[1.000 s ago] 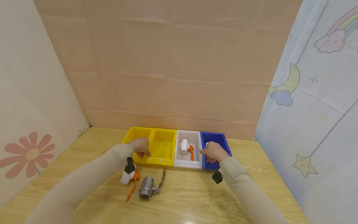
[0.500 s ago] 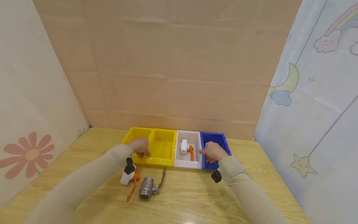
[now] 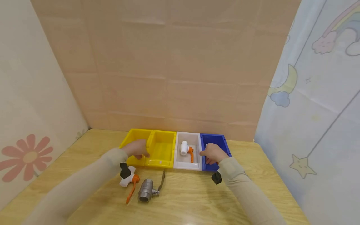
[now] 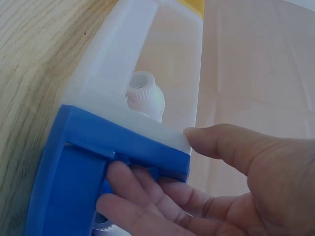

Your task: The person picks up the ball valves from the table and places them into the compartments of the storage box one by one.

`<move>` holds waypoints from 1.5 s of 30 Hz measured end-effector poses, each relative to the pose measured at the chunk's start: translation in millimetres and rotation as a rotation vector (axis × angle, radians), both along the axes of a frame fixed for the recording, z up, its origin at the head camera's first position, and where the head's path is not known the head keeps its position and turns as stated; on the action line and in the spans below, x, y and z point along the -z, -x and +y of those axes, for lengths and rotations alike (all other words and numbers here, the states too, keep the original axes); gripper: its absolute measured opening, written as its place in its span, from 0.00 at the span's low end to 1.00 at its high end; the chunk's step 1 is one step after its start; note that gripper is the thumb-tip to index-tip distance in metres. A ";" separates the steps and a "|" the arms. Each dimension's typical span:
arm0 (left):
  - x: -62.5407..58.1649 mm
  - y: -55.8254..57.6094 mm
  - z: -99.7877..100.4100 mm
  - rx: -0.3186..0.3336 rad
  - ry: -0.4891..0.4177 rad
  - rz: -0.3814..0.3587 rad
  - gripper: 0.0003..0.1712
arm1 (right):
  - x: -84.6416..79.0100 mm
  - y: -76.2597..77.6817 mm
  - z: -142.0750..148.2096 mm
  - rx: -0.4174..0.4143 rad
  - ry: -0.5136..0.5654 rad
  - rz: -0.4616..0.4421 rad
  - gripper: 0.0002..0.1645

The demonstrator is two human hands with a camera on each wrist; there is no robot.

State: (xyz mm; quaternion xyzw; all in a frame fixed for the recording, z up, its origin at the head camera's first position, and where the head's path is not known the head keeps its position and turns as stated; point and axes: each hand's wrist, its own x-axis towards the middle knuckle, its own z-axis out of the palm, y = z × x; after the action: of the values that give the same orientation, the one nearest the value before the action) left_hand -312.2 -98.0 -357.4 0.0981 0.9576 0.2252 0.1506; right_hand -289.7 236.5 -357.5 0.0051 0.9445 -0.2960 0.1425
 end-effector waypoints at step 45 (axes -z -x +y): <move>21.5 -98.6 34.7 0.446 0.236 0.253 0.17 | -2.6 -1.8 -4.8 -0.008 0.008 -0.001 0.15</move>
State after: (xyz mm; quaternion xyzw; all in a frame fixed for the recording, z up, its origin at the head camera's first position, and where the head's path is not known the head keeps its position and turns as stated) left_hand -213.5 -63.3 -378.9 0.3153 0.9432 0.0594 0.0863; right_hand -288.0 231.6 -354.9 0.0007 0.9432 -0.2993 0.1441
